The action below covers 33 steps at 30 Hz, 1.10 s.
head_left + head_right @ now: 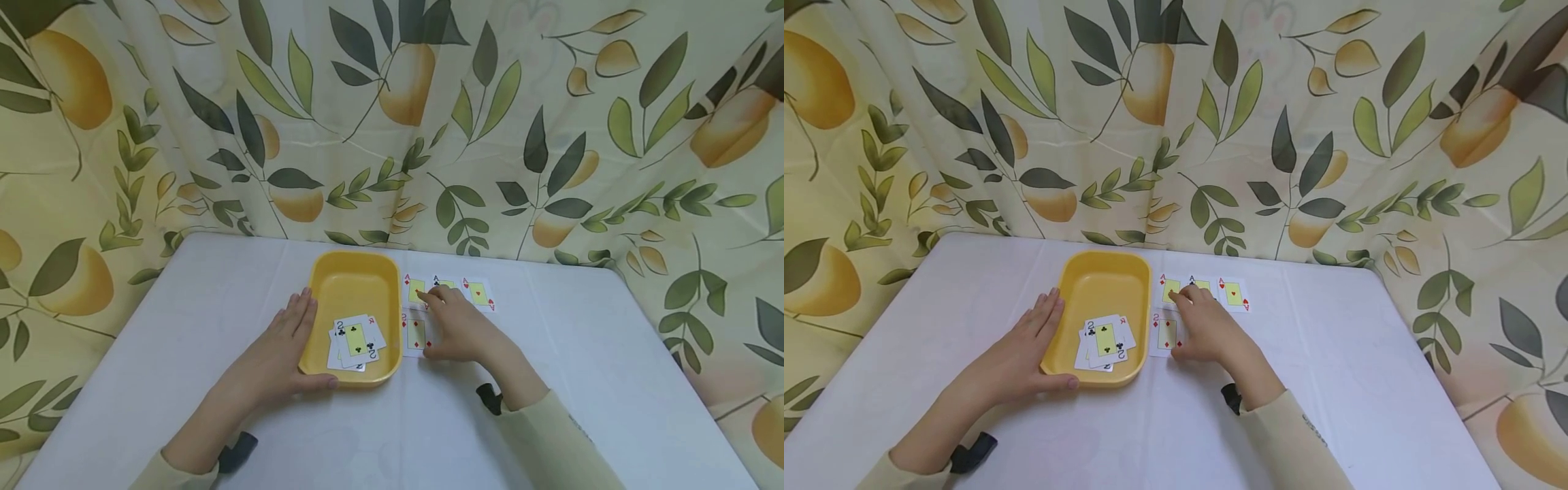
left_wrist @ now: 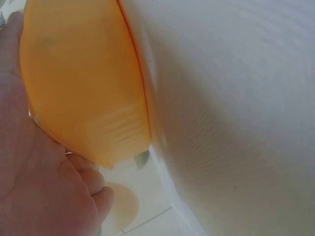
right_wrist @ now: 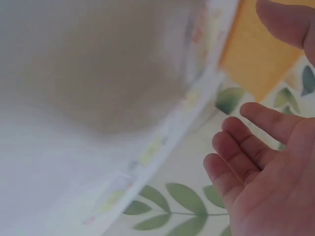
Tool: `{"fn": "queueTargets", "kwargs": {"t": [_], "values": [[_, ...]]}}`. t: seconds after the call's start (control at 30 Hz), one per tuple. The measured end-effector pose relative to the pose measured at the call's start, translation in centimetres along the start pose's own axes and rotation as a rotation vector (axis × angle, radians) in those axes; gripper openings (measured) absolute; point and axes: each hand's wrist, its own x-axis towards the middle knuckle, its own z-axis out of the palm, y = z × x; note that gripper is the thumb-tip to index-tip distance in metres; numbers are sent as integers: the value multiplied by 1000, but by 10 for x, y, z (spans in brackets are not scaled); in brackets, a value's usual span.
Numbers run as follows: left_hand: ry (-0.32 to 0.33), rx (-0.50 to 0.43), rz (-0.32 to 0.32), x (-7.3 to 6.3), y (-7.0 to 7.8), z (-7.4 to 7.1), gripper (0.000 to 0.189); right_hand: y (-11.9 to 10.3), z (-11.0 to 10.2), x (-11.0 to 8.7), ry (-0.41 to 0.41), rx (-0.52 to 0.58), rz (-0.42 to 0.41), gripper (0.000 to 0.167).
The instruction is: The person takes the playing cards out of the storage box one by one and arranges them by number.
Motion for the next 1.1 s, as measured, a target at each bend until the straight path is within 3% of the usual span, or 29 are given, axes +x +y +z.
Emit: {"fn": "queueTargets", "kwargs": {"t": [0.27, 0.47, 0.87, 1.1], "values": [[5, 0, 7, 0, -1, 0, 137, -18, -24, -10, 78, 66, -85, 92], [21, 5, 18, 0, -2, 0, 138, -43, -30, -9, 68, 107, -126, 91], [27, 2, 43, 2, -3, 1, 137, -74, -12, 16, -11, 34, -256, 88], [24, 11, 41, 2, -4, 0, 136, -91, 3, 30, -99, 1, -268, 91]]}}
